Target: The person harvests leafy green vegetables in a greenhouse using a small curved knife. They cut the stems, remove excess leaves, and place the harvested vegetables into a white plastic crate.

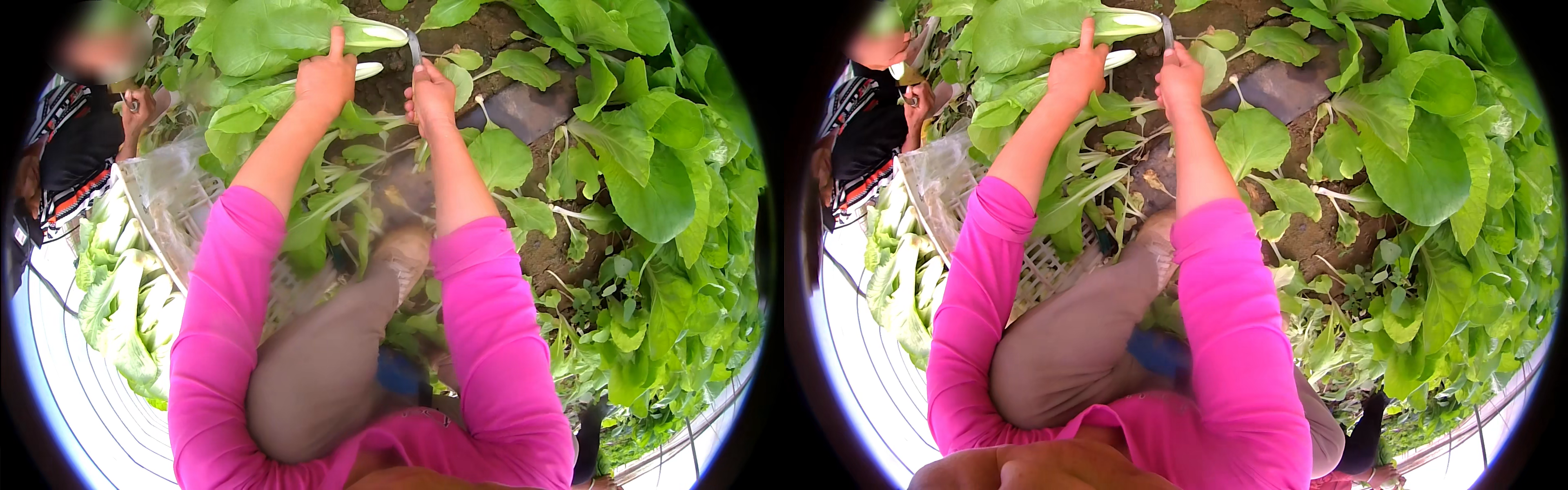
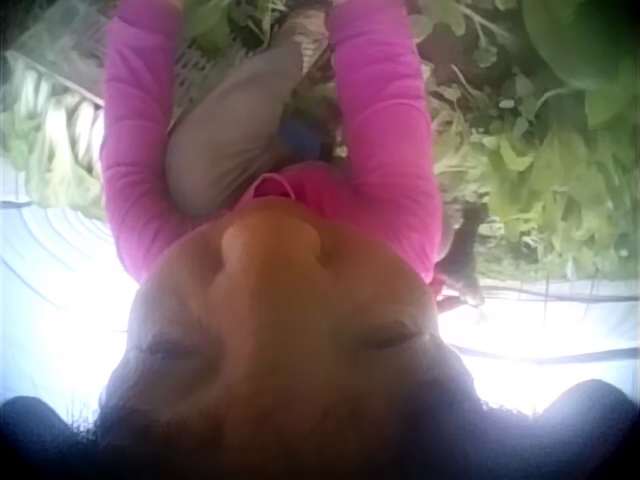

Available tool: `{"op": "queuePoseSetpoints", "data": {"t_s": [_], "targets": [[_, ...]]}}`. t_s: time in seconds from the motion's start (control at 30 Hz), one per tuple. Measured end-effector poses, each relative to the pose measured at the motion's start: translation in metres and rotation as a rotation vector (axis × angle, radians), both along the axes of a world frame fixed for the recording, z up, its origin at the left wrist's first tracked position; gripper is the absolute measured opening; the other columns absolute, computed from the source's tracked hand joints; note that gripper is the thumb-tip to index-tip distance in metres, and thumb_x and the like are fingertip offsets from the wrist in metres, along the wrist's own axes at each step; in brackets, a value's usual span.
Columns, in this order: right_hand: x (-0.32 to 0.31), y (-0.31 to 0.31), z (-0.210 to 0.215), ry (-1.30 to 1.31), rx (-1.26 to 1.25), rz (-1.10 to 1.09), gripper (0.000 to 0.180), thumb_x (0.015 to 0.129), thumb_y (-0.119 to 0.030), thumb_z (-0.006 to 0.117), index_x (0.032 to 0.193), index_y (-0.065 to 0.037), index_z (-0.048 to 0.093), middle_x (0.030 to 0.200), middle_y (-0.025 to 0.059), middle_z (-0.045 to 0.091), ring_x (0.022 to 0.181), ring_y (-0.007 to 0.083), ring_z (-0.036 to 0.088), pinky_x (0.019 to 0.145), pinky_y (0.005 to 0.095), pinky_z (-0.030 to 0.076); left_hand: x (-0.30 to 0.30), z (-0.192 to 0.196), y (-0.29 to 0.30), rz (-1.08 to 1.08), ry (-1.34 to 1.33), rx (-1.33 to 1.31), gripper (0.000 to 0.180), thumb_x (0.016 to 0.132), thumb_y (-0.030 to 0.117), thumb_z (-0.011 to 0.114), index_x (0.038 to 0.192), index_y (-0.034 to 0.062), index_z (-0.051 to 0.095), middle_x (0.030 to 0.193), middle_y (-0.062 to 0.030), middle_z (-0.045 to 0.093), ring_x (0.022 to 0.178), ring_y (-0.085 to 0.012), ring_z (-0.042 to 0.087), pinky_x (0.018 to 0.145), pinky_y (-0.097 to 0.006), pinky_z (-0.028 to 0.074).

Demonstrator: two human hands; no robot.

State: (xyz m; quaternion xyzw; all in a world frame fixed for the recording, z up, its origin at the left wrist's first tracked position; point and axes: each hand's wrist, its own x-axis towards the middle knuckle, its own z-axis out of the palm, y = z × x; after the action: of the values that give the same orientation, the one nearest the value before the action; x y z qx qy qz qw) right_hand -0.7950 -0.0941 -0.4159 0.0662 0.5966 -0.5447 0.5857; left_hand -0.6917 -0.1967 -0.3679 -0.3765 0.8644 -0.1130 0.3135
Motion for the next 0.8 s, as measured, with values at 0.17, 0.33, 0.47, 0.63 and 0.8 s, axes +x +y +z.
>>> {"op": "queuePoseSetpoints", "data": {"t_s": [0.17,0.33,0.47,0.63,0.8], "targets": [[0.006,0.010,-0.045,0.438,-0.012,0.122,0.035,0.092,-0.024,0.048,0.125,-0.014,0.053,0.085,0.0127,0.063,0.071,0.0241,0.059,0.063,0.0340,0.046,0.013,-0.009,0.002,-0.027,0.090,-0.021,0.042,0.073,0.012,0.061,0.113,0.0115,0.051,0.140,-0.0152,0.026,0.084,-0.0291,0.064,0.077,-0.039,0.049],[0.008,0.009,-0.034,0.721,0.055,0.224,0.036,0.091,-0.027,0.044,0.123,-0.014,0.055,0.095,0.0165,0.066,0.092,0.0333,0.062,0.079,0.0389,0.048,0.015,-0.015,0.003,0.053,0.090,0.024,0.040,0.077,0.010,0.055,0.116,0.0098,0.049,0.137,-0.0137,0.029,0.084,-0.0316,0.063,0.078,-0.043,0.048],[0.001,0.016,0.015,0.919,0.176,0.670,0.036,0.091,-0.029,0.045,0.123,-0.018,0.054,0.091,0.0158,0.066,0.089,0.0341,0.063,0.074,0.0439,0.049,0.023,-0.007,0.004,0.065,0.146,-0.036,0.030,0.077,0.009,0.057,0.108,0.0078,0.054,0.130,-0.0110,0.034,0.089,-0.0294,0.062,0.081,-0.042,0.046],[0.005,0.072,0.032,0.909,0.120,0.267,0.032,0.091,-0.029,0.050,0.118,-0.012,0.055,0.078,0.0113,0.064,0.070,0.0237,0.063,0.066,0.0367,0.050,0.019,0.032,0.019,-0.033,0.413,-0.135,0.041,0.074,0.008,0.058,0.114,0.0101,0.053,0.128,-0.0113,0.037,0.077,-0.0299,0.063,0.074,-0.042,0.047],[-0.017,0.099,0.098,0.464,-0.345,-0.662,0.046,0.078,-0.024,0.074,0.106,0.002,0.049,0.095,0.0073,0.060,0.073,0.0091,0.055,0.058,0.0194,0.046,-0.026,0.088,0.083,-0.286,0.733,-0.063,0.040,0.069,0.008,0.061,0.109,0.0108,0.058,0.124,-0.0101,0.043,0.068,-0.0278,0.061,0.068,-0.040,0.048]]}}
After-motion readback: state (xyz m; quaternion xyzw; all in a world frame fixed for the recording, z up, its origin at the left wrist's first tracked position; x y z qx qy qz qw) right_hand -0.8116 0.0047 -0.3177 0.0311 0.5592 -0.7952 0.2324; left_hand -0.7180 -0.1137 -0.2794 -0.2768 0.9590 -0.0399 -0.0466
